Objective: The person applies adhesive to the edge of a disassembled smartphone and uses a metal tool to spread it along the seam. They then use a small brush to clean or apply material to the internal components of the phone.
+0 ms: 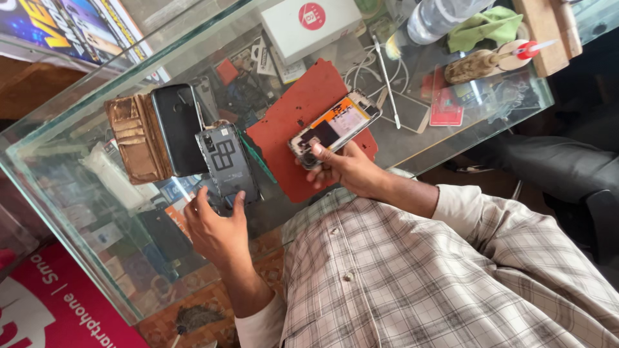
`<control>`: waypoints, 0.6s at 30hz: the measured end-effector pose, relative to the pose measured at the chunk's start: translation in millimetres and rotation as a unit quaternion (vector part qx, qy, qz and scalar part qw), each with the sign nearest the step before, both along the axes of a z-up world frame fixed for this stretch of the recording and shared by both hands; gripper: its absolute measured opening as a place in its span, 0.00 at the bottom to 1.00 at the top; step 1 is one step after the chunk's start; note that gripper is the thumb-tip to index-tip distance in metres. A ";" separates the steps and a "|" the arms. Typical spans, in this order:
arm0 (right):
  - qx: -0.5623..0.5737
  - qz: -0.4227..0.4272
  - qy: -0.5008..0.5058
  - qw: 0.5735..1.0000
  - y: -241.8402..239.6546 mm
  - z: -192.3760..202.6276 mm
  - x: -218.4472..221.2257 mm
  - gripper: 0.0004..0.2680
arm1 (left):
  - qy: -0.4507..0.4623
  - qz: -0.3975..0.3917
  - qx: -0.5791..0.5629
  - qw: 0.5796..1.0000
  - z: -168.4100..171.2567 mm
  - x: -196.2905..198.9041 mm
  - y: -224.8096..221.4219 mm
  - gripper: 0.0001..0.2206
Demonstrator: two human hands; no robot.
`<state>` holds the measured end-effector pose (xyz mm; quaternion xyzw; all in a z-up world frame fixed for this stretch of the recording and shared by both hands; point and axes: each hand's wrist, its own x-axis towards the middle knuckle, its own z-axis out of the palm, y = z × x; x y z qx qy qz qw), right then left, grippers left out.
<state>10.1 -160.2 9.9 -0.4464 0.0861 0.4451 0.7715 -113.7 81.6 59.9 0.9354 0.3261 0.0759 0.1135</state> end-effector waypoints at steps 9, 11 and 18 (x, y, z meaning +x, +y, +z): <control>0.135 0.103 0.156 0.973 -21.7 21.6 4.9 0.25 | -0.157 -0.367 -0.146 0.905 -15.0 64.6 -60.9 0.33; -0.015 0.196 -0.035 0.980 -39.1 39.2 8.2 0.21 | -0.150 -0.385 -0.119 0.903 -22.7 71.4 -65.5 0.35; -0.264 0.029 -0.397 0.879 -137.3 108.5 54.3 0.04 | -0.178 -0.379 -0.069 0.906 -46.1 75.1 -66.5 0.33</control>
